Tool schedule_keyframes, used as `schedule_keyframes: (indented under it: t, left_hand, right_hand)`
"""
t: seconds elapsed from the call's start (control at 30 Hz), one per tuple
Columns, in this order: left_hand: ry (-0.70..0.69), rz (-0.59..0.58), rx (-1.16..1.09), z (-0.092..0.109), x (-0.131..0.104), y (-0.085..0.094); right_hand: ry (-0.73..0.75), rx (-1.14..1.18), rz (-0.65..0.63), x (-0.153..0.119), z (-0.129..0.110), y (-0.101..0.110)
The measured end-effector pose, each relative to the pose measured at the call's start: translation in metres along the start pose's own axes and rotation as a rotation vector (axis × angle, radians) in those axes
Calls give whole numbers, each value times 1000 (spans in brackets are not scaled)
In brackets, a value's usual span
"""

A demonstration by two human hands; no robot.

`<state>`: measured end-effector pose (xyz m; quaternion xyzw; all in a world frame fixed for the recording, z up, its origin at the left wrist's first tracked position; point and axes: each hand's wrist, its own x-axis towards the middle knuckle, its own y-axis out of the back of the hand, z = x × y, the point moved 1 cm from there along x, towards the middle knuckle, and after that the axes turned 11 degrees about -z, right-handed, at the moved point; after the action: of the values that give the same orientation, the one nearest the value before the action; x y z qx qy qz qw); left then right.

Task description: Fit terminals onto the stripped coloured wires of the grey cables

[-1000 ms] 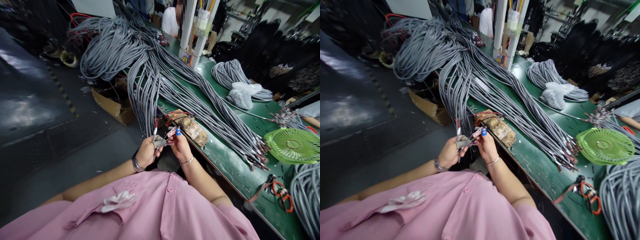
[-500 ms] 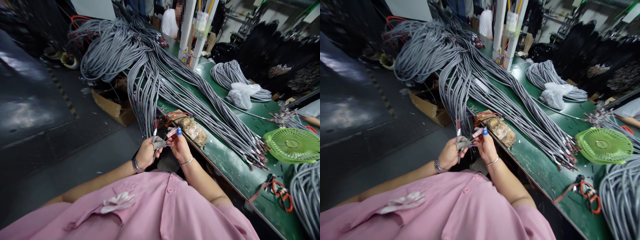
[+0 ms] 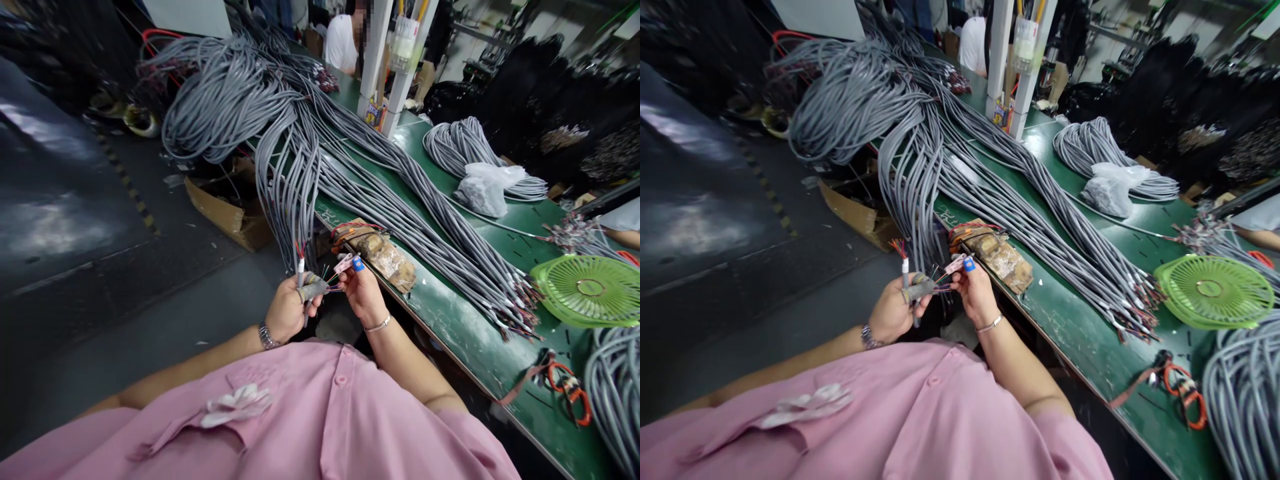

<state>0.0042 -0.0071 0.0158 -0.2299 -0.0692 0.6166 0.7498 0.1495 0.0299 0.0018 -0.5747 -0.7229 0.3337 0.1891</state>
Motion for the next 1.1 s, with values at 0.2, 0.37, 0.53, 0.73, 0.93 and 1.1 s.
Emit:
schedule_keyframes:
  t: [0.2, 0.37, 0.53, 0.73, 0.93, 1.1]
  left_hand:
    - [-11, 17, -15, -3, 9, 1]
    - [7, 23, -12, -4, 14, 1]
    - [6, -3, 17, -6, 12, 0]
    - [14, 10, 9, 0, 4, -1]
    - [-51, 71, -25, 5, 2, 0]
    - [-77, 60, 7, -1, 7, 0]
  right_hand:
    - [-43, 66, -39, 2, -1, 2]
    - [-25, 86, 1, 5, 3, 4]
    - [-18, 91, -5, 6, 5, 5]
    - [-95, 104, -37, 3, 0, 5]
    - [-23, 10, -21, 0, -1, 0]
    - [-21, 23, -47, -1, 0, -1]
